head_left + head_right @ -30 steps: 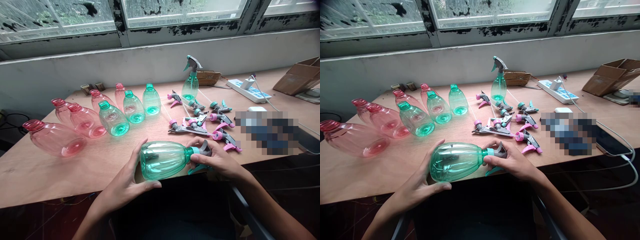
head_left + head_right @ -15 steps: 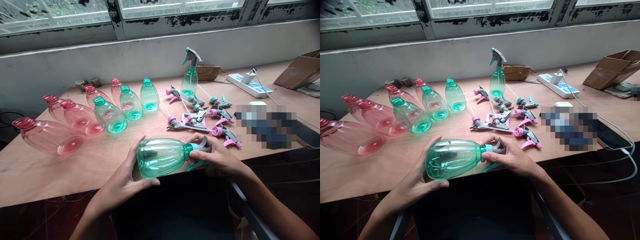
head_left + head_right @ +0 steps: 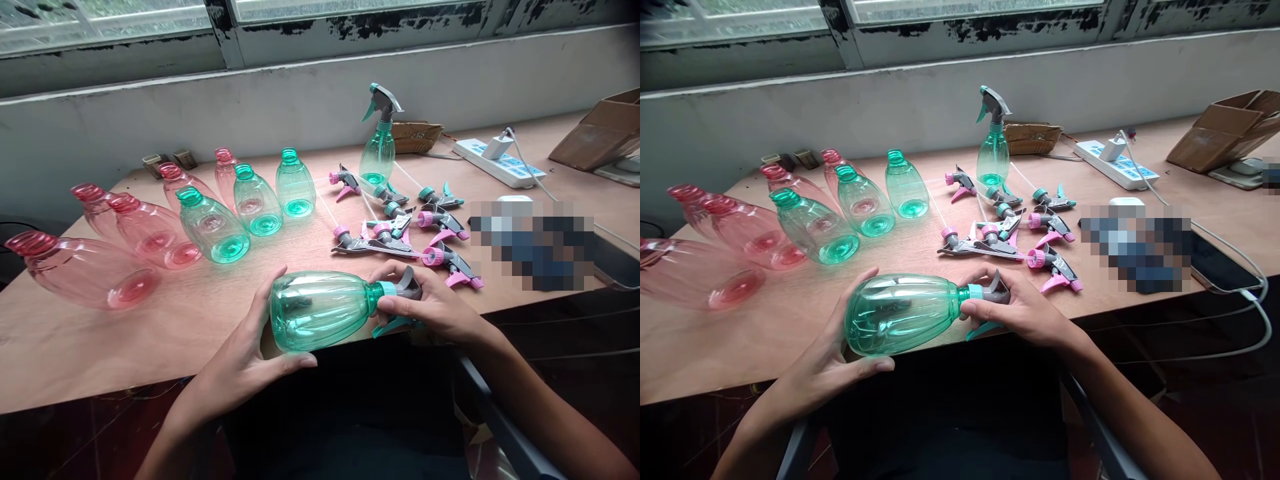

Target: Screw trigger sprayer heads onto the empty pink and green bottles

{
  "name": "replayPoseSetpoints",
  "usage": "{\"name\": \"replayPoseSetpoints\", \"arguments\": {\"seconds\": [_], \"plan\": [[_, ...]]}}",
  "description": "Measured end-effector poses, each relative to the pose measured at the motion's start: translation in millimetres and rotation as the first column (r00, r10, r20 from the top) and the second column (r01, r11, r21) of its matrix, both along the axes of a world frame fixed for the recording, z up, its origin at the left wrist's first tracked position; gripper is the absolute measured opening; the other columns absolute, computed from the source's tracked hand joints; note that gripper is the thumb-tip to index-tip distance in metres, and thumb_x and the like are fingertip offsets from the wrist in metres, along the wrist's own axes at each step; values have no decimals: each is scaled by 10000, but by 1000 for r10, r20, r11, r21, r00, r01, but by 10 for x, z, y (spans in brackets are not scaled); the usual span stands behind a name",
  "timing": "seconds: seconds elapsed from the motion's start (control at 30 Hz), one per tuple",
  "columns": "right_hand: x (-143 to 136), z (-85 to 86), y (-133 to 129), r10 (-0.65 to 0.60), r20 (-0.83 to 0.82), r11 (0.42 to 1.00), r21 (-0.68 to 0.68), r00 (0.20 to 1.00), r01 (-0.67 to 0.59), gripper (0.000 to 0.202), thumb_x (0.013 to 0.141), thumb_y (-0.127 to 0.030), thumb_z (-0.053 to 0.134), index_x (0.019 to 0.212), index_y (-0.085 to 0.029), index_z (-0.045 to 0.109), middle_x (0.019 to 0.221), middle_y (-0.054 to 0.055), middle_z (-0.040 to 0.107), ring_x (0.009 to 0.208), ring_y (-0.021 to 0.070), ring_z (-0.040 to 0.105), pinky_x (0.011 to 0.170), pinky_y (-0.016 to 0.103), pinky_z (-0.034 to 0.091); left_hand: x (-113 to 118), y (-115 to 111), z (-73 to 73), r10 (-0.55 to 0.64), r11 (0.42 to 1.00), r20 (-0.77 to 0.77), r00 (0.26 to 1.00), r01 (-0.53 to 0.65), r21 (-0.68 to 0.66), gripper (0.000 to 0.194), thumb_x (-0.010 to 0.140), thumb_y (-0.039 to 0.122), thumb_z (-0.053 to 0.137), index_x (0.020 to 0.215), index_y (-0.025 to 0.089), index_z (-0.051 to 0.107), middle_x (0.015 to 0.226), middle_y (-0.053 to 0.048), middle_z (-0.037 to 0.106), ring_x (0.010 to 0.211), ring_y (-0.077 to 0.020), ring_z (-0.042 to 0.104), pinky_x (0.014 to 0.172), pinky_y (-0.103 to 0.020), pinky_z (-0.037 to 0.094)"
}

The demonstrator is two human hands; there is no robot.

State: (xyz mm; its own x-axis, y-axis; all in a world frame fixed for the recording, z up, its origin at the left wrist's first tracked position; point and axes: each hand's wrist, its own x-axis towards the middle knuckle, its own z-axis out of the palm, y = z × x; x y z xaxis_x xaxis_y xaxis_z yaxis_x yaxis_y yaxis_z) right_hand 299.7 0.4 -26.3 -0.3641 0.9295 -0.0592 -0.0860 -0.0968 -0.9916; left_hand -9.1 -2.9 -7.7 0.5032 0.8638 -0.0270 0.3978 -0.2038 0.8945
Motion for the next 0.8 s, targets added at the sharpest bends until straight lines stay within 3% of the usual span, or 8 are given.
{"name": "replayPoseSetpoints", "arguments": {"seconds": [0.53,0.8], "plan": [[-19,15,-12,1,-45,1000,-13,999,-2,303,879,-338,853,1089,-216,672,784,-23,778,721,117,740,702,177,626,-6,4,2,5,998,-58,998,-2,61,1013,878,412,810,1623,468,126,1703,-29,309,1544,-366,374,1268,-488,371],[-18,11,-15,-2,-53,1000,-7,999,2,289,882,-328,852,1083,-214,678,809,-23,769,721,108,737,706,172,628,-5,11,6,-9,998,-57,998,13,63,998,883,417,805,1606,514,124,1701,12,317,1552,-324,374,1270,-444,371]]}}
